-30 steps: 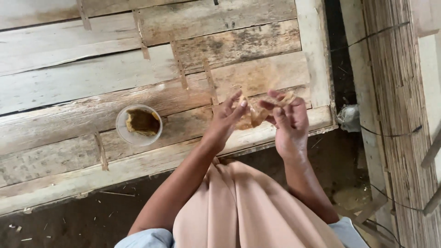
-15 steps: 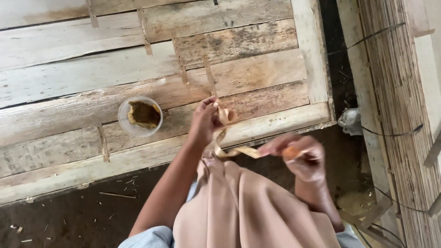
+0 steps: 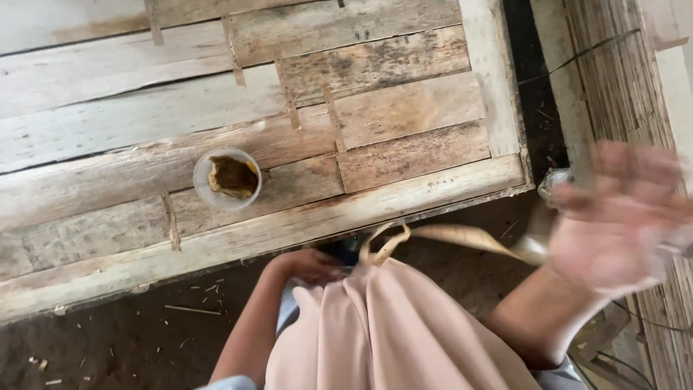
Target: The person applies a brown paste from a plastic container onto a wooden surface using a perforated wooden strip. They spread the paste across the planks and then place the strip onto the treated area, pressing it down. The person repeats this process on different sections of the wooden surface.
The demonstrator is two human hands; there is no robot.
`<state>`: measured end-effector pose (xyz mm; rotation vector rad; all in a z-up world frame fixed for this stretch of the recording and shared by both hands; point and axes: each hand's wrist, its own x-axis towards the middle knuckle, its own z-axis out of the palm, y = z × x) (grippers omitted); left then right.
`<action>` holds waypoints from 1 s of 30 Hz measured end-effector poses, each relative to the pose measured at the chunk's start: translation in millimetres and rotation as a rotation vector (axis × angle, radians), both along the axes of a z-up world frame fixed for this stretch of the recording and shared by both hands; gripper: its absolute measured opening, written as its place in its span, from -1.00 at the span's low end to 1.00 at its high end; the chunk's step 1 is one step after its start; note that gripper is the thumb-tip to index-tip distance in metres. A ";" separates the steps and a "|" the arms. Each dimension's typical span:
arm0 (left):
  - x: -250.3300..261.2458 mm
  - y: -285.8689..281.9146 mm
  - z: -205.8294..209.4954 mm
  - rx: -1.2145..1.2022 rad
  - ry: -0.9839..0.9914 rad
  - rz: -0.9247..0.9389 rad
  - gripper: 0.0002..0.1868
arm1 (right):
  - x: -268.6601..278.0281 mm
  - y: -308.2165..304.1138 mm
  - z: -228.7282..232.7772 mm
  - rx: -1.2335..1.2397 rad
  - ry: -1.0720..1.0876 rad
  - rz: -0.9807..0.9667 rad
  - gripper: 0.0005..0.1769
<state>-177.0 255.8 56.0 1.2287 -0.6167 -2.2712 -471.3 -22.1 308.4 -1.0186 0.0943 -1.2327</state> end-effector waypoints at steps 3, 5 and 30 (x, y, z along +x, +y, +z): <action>8.6 -11.8 33.9 -0.039 -0.714 -0.565 -0.75 | 71.4 29.5 24.0 -0.372 0.267 0.354 -0.66; 15.0 -30.0 102.3 -0.448 -0.902 -0.034 -0.63 | 88.4 46.6 -1.3 -0.179 0.393 0.606 -0.68; -38.3 -98.5 237.5 -1.241 -0.803 0.892 -0.84 | 131.7 61.2 -36.0 0.086 0.841 0.267 -0.56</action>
